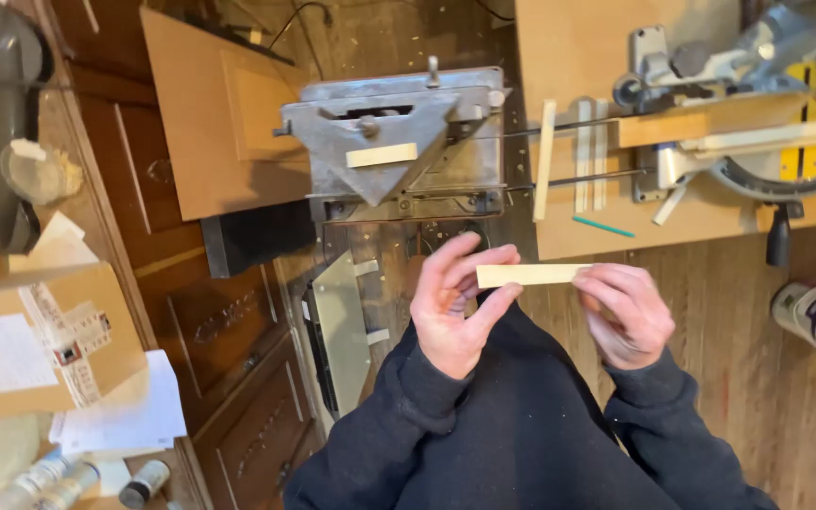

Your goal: Joining pieces of wooden molding together to assemble a picture frame using a miter-joining machine.

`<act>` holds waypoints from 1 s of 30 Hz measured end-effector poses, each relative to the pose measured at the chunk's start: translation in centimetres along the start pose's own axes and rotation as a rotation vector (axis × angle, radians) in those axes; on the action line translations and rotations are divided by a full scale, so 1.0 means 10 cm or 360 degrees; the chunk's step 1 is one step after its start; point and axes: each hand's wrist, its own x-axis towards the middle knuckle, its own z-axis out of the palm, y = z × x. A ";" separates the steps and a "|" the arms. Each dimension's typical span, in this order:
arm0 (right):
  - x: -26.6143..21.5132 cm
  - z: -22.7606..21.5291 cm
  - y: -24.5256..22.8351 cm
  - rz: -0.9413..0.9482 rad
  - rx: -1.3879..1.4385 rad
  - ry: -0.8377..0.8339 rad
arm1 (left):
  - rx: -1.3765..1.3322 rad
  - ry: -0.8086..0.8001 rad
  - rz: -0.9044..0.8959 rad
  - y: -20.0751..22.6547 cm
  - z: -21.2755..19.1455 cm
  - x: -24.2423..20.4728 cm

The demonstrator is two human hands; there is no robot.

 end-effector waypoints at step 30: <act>-0.05 1.39 2.11 0.1206 -0.0353 -0.0157 | 0.0234 -0.0108 -0.0384 -0.40 -0.55 -0.19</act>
